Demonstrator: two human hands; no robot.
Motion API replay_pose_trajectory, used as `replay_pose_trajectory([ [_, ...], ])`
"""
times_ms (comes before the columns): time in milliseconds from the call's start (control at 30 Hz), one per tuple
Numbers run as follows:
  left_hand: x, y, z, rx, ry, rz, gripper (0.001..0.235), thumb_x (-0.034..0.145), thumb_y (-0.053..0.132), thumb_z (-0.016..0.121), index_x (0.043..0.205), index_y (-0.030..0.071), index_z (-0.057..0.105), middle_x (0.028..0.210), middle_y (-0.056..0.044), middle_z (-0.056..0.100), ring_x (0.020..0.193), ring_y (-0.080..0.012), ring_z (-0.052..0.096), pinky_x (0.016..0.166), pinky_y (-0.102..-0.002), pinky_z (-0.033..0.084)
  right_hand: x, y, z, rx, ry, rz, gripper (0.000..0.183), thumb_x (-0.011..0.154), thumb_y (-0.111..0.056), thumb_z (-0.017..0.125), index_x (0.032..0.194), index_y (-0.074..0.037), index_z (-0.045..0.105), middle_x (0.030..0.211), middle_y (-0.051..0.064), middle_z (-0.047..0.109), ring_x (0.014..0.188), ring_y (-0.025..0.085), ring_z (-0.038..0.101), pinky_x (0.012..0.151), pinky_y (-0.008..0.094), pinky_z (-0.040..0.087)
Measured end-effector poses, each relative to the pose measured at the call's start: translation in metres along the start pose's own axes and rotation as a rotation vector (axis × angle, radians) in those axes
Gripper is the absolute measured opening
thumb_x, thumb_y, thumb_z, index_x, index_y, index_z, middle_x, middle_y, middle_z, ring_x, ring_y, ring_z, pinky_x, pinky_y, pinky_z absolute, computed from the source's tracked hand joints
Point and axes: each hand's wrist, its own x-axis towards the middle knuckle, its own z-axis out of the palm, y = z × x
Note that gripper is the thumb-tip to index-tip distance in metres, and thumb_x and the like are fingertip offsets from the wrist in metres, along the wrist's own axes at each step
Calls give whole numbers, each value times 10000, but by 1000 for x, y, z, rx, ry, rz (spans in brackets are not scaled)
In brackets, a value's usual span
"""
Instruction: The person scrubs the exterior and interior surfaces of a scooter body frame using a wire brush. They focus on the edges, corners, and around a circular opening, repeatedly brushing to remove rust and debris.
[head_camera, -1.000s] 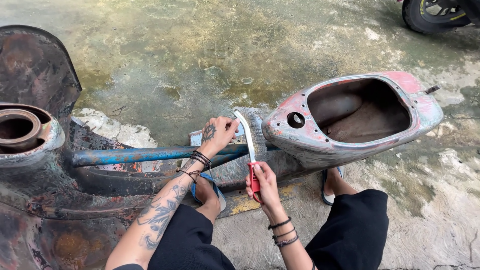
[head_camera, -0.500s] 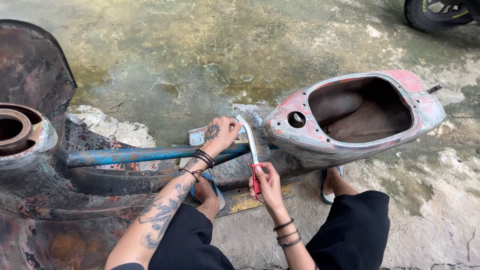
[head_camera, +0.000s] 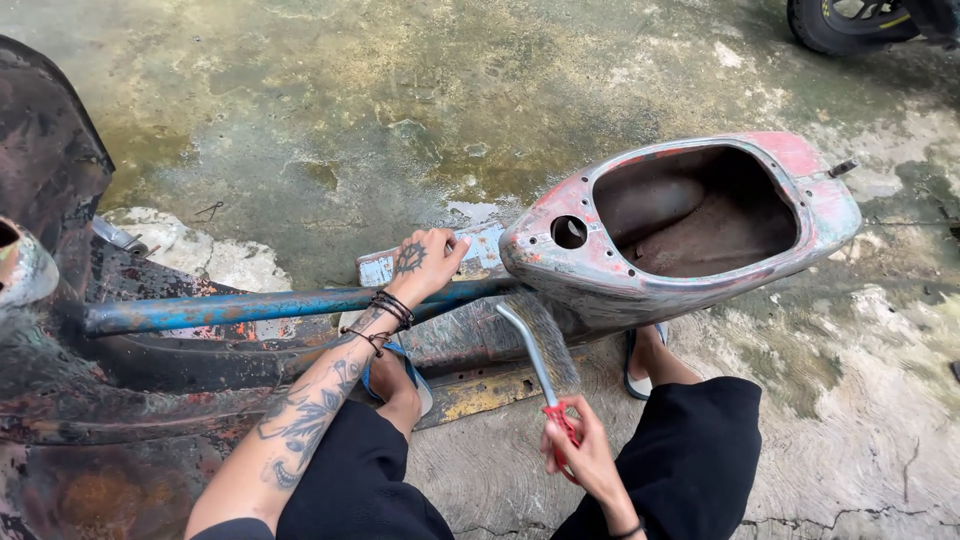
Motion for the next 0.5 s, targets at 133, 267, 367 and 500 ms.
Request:
replay_pose_trajectory([
  [133, 2, 28, -14, -177, 18, 114, 432, 1027, 489, 460, 946, 129, 684, 752, -38, 736, 679, -214, 703, 549, -363, 493, -33, 28, -22, 38, 138, 116, 380, 811, -16, 811, 1058, -20, 522, 635, 196, 687, 338, 228, 630, 324, 307, 509],
  [267, 0, 55, -19, -176, 95, 399, 644, 980, 593, 486, 1340, 60, 524, 1315, -148, 538, 1233, -318, 527, 977, -474, 455, -55, 39, -16, 78, 220, 60, 190, 863, -64, 747, 947, 14, 596, 603, 211, 735, 364, 237, 672, 360, 293, 547],
  [367, -1, 68, -19, -34, 145, 538, 605, 947, 550, 604, 1356, 109, 530, 1414, -161, 497, 1358, -357, 449, 1043, -525, 411, -63, 62, -11, 164, 221, 24, 217, 921, -139, 658, 1012, 59, 647, 607, 227, 720, 389, 238, 662, 386, 299, 543],
  [500, -4, 83, -25, 41, 119, 663, 464, 974, 505, 596, 1278, 155, 572, 1465, -162, 459, 1437, -383, 379, 1072, -571, 367, -72, 60, -9, 246, -17, 89, 399, 1008, -261, 493, 1200, 64, 624, 763, 218, 723, 488, 248, 669, 474, 287, 533],
])
